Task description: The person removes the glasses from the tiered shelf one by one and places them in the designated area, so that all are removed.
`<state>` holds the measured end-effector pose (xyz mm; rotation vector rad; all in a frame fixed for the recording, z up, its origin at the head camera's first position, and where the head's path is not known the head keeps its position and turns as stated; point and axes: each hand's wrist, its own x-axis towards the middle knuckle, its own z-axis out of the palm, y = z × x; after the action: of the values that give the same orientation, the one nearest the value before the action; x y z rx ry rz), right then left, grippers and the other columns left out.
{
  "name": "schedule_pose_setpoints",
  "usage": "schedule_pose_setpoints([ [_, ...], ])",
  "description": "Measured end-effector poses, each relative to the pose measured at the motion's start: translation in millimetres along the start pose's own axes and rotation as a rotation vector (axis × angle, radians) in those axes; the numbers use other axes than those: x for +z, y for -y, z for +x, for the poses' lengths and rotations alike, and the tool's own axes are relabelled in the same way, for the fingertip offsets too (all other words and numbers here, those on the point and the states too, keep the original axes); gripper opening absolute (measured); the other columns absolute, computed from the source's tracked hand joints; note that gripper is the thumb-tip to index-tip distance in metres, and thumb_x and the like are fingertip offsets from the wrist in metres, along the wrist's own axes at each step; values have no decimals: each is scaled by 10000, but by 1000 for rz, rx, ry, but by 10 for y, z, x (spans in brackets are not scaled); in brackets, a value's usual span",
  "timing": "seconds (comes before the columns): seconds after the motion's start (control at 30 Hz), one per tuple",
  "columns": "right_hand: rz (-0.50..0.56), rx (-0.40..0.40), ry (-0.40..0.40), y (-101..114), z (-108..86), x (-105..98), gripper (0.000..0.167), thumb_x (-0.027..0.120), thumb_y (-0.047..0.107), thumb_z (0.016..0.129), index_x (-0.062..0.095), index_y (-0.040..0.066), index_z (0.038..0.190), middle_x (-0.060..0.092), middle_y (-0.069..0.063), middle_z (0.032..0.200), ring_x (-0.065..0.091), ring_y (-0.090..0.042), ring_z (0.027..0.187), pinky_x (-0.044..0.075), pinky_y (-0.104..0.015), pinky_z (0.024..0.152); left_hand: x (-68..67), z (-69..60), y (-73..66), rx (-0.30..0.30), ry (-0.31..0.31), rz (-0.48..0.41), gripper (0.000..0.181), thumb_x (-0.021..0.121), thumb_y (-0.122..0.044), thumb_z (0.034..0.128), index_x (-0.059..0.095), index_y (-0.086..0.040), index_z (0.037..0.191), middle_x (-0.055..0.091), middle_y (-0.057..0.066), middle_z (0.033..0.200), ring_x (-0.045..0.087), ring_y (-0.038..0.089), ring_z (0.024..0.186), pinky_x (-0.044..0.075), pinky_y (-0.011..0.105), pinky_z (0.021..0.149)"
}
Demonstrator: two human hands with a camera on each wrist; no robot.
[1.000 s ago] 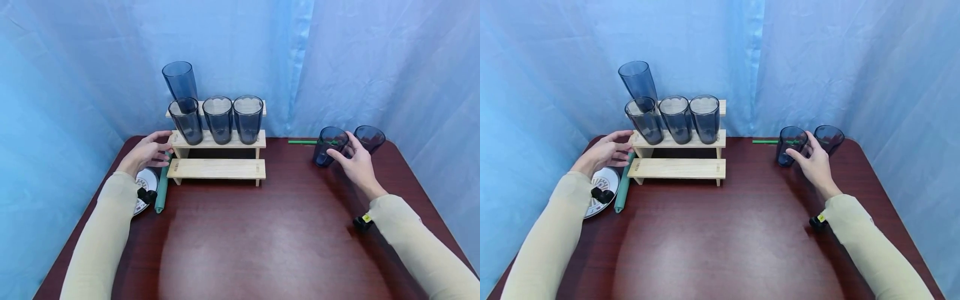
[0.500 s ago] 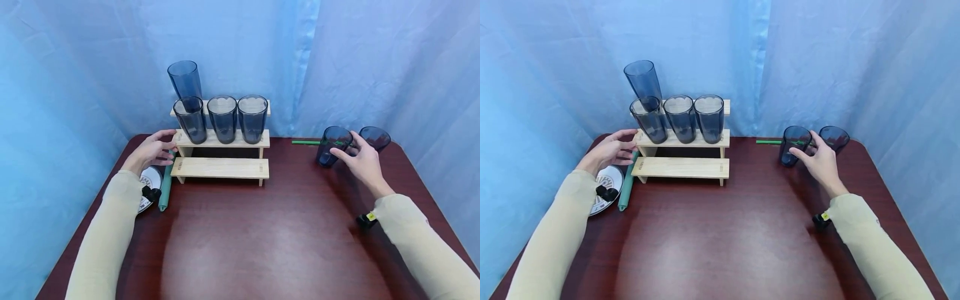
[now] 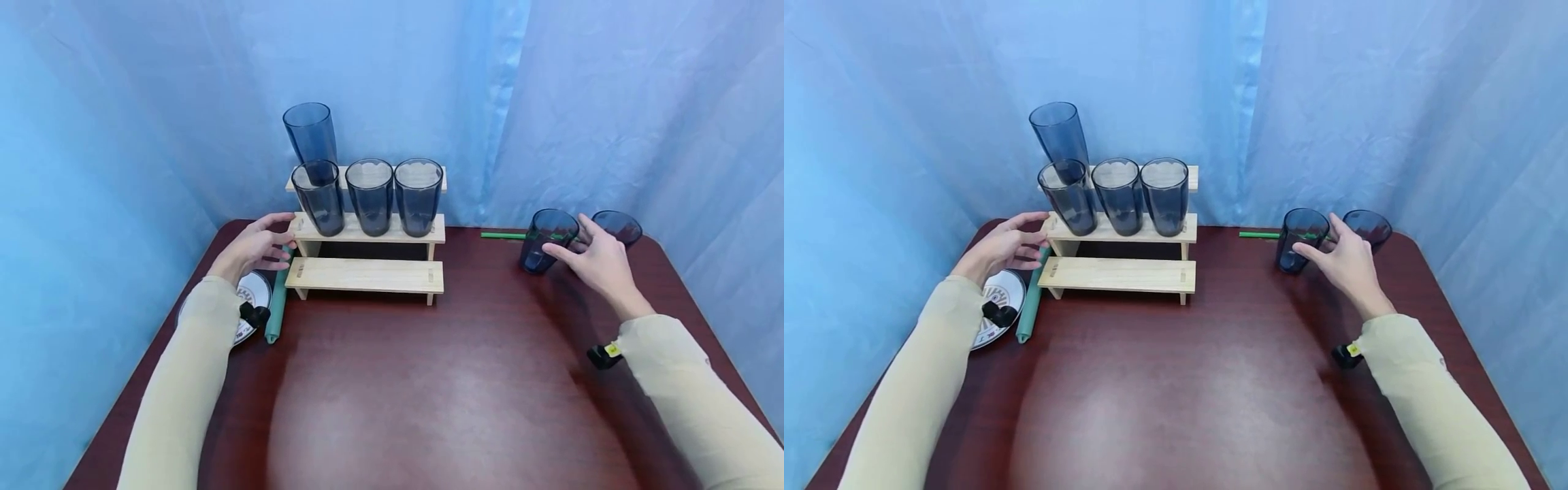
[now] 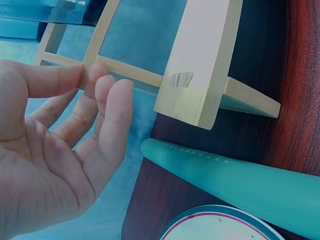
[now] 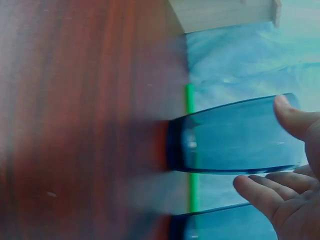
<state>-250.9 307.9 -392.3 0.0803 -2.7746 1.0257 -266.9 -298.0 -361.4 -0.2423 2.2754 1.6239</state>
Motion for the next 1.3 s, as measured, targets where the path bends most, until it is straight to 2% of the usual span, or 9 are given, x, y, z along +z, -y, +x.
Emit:
schedule_pose_setpoints([
  [0.07, -23, -23, -8, 71, -13, -65, 1037, 737, 582, 872, 195, 124, 1630, 429, -283, 1500, 533, -461, 1273, 403, -623, 1040, 8, 9, 16, -4, 0, 1, 596, 569, -270, 1052, 321, -317, 1592, 608, 121, 1183, 642, 249, 833, 588, 405, 808],
  [0.17, -31, -78, -65, 244, -53, -174, 973, 754, 538, 879, 238, 177, 1620, 437, -215, 1518, 561, -423, 1256, 430, -581, 1026, 16, 11, 27, 5, -3, 5, 597, 570, -277, 1051, 322, -311, 1593, 598, 139, 1211, 643, 250, 841, 587, 404, 807],
  [0.27, -14, -130, -112, 475, -96, -269, 886, 772, 482, 886, 298, 251, 1598, 479, -136, 1508, 596, -368, 1228, 493, -427, 996, 22, 2, 27, 9, 4, 5, 610, 573, -281, 1049, 311, -307, 1599, 588, 158, 1244, 645, 251, 849, 588, 396, 803],
  [0.3, -3, -141, -119, 564, -104, -289, 868, 776, 474, 885, 312, 275, 1591, 499, -115, 1497, 608, -344, 1219, 536, -394, 930, 22, 0, 26, 8, 5, 4, 611, 572, -280, 1049, 309, -308, 1600, 585, 161, 1250, 645, 251, 850, 588, 392, 798],
  [0.43, 83, -175, -115, 960, -133, -269, 838, 787, 452, 882, 340, 314, 1577, 571, -77, 1448, 586, -280, 1273, 524, -353, 975, 6, -21, 30, 0, 1, 6, 611, 568, -275, 1052, 304, -313, 1602, 593, 143, 1226, 647, 242, 835, 591, 385, 789],
  [0.6, 179, -241, -134, 1413, -69, -62, 882, 807, 438, 866, 341, 245, 1589, 543, -73, 1477, 535, -246, 1336, 466, -476, 1044, 4, -16, 20, 7, -7, -2, 604, 575, -277, 1050, 318, -323, 1595, 598, 149, 1223, 654, 226, 801, 594, 386, 783],
  [0.87, 243, -315, -138, 2145, 110, 383, 947, 810, 463, 861, 303, 175, 1607, 432, 6, 1569, 374, -35, 1418, 359, -288, 1135, 23, -19, 26, 5, -2, -13, 602, 583, -275, 1047, 329, -332, 1590, 603, 148, 1225, 651, 217, 780, 592, 403, 792],
  [1.03, 282, -321, -79, 2648, 177, 566, 1003, 792, 533, 849, 259, 181, 1622, 348, 62, 1613, 310, 19, 1425, 307, -196, 1125, 60, -34, 44, 6, -1, -10, 599, 581, -278, 1047, 331, -334, 1587, 606, 142, 1216, 645, 230, 793, 591, 396, 790],
  [1.3, 302, -280, 49, 3272, 400, 873, 1105, 748, 640, 830, 134, 217, 1645, 177, 111, 1662, 170, -3, 1480, 174, -241, 1191, 134, -53, 40, 2, -3, -10, 588, 575, -266, 1049, 339, -337, 1583, 583, 171, 1265, 647, 240, 801, 590, 407, 801],
])
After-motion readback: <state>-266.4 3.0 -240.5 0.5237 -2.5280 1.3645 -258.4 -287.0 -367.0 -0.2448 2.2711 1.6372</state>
